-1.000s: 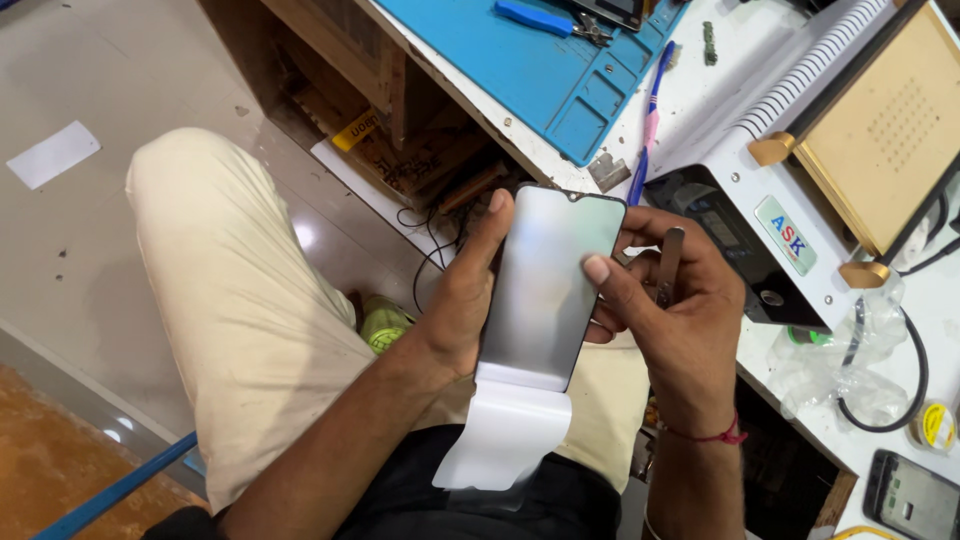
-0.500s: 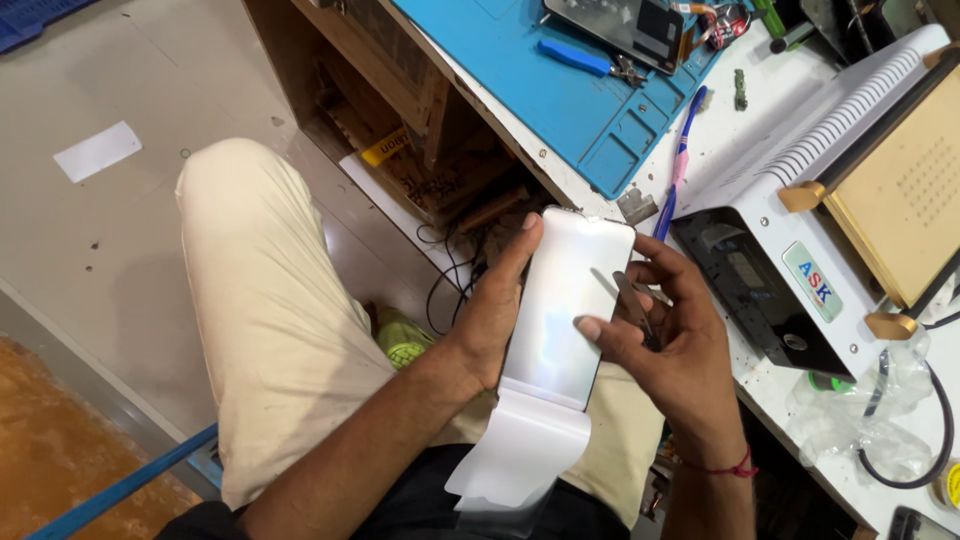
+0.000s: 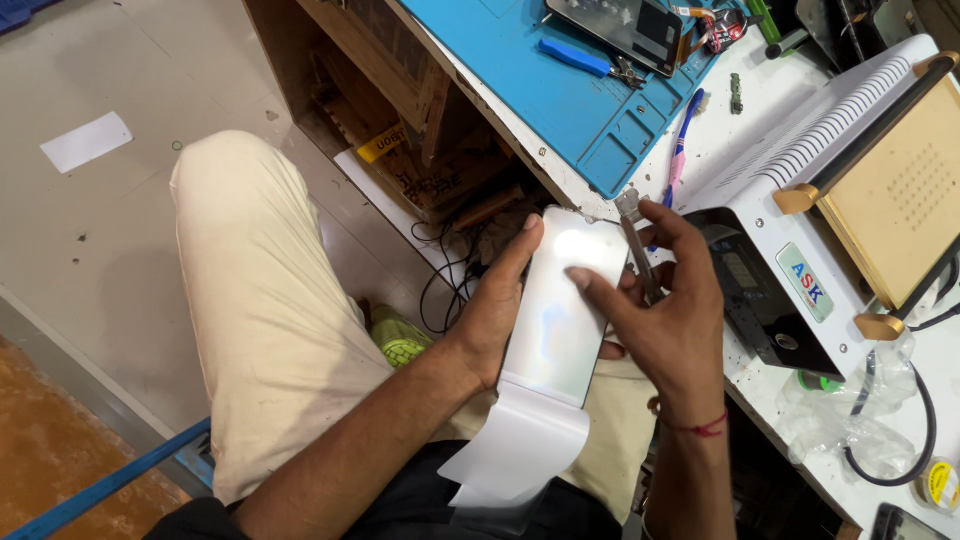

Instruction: The person removes a protective film from a smartphone screen using tweezers and then applies a white screen protector. They peel off the backing layers and align the protector on the screen.

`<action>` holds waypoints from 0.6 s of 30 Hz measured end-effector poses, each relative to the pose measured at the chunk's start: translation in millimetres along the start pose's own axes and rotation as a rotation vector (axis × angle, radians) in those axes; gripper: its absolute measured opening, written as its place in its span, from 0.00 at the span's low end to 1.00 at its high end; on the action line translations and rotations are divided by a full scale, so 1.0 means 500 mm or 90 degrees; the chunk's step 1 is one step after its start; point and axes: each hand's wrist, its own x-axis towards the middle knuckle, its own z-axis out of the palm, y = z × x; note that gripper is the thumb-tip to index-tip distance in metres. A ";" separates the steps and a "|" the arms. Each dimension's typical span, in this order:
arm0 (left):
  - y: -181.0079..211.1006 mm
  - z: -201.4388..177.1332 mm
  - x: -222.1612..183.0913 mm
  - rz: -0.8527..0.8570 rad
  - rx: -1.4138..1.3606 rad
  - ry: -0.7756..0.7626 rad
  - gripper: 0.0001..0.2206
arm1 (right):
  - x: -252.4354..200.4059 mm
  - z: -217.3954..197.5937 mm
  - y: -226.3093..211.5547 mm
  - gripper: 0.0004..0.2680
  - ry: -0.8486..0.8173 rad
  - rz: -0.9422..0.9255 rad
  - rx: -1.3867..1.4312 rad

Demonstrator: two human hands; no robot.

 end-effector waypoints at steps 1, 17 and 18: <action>0.001 -0.004 0.001 0.027 0.006 -0.020 0.36 | -0.008 -0.002 -0.002 0.33 -0.020 0.004 -0.010; 0.001 -0.003 0.000 -0.018 0.037 0.028 0.36 | -0.014 -0.013 0.001 0.35 0.049 -0.039 -0.117; 0.001 -0.002 -0.002 -0.017 0.045 -0.002 0.37 | -0.009 -0.013 0.000 0.34 0.061 -0.026 -0.103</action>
